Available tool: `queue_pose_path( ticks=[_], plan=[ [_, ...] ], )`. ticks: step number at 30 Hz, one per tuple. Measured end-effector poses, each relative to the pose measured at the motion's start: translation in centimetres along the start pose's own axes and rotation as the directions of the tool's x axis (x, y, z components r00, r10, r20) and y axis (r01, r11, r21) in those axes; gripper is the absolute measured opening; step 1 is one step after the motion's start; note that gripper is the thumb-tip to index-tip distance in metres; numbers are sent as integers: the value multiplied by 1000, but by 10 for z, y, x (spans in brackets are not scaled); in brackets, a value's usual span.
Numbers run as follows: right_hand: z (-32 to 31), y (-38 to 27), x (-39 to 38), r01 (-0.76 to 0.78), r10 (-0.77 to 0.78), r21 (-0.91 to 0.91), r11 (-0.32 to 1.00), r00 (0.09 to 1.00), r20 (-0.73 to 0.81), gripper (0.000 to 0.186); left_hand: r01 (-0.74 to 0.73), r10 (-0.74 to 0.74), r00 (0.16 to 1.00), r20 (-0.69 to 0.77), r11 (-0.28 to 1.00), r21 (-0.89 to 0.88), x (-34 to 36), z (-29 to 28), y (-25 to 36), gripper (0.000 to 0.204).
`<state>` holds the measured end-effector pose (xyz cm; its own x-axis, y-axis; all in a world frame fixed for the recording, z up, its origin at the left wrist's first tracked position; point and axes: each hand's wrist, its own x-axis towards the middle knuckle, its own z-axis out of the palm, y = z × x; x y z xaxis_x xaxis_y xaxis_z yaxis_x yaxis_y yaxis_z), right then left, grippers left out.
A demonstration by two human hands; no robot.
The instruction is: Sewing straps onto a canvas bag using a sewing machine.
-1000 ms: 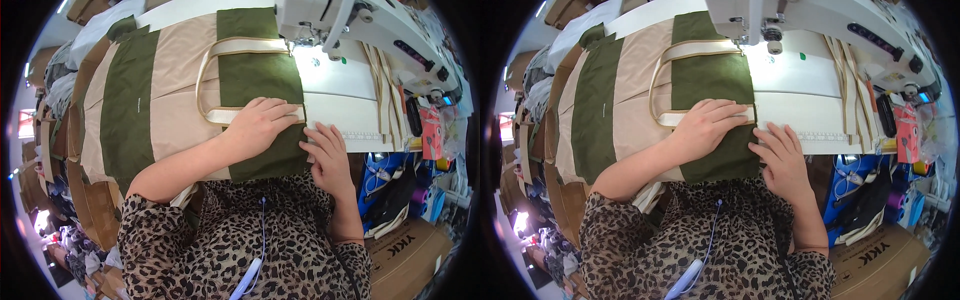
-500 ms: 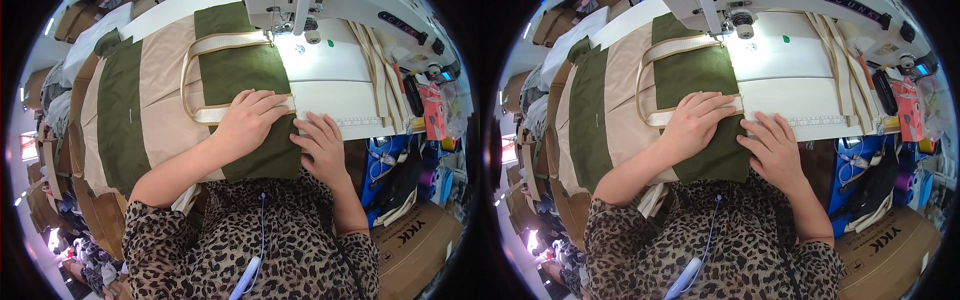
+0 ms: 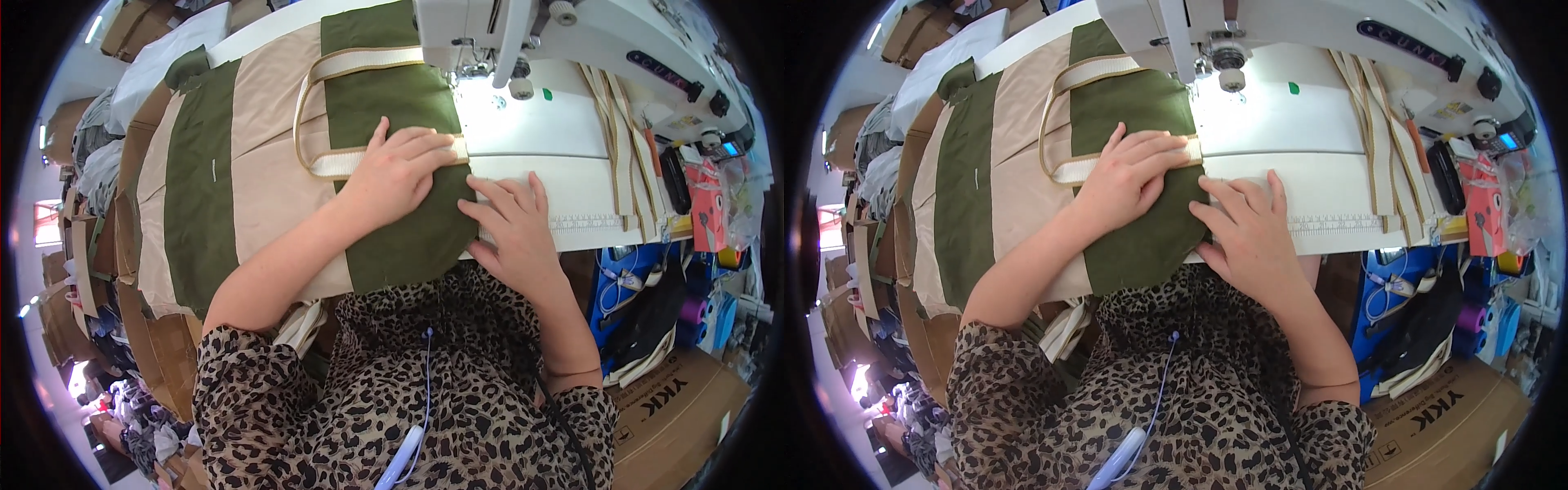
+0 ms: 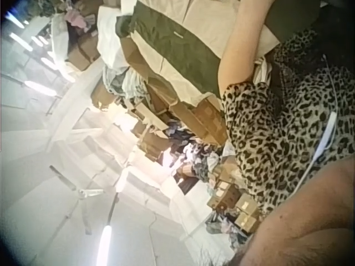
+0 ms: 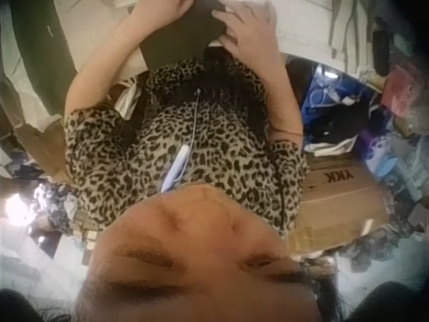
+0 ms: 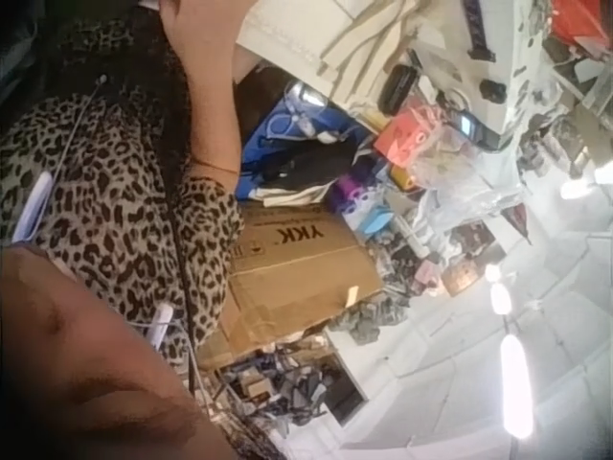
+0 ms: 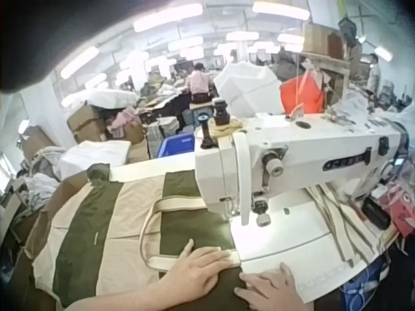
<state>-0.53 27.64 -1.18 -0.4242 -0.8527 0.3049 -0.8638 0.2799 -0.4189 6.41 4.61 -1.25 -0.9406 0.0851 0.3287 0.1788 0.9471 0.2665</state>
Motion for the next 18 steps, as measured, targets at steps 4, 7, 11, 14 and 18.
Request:
queue_pose_path(
  ticks=[4,7,11,14,18],
  plan=[
    [6,5,17,-28,28,9,1000,1000,4,46,-19,19,1000,1,1000,-23,14,2,-19,32],
    [9,4,18,-49,49,-5,999,999,-18,46,-30,30,999,14,1000,-7,18,2,-27,31],
    [9,4,18,-42,42,-25,999,999,-19,46,-44,44,999,-2,999,-4,20,2,-29,30],
    [9,4,19,-37,37,-30,999,999,-12,45,-47,47,999,-6,999,16,18,3,-30,29],
    [8,4,18,-52,52,-25,998,999,-3,46,-59,60,998,-18,998,39,19,4,-29,30]
  ],
)
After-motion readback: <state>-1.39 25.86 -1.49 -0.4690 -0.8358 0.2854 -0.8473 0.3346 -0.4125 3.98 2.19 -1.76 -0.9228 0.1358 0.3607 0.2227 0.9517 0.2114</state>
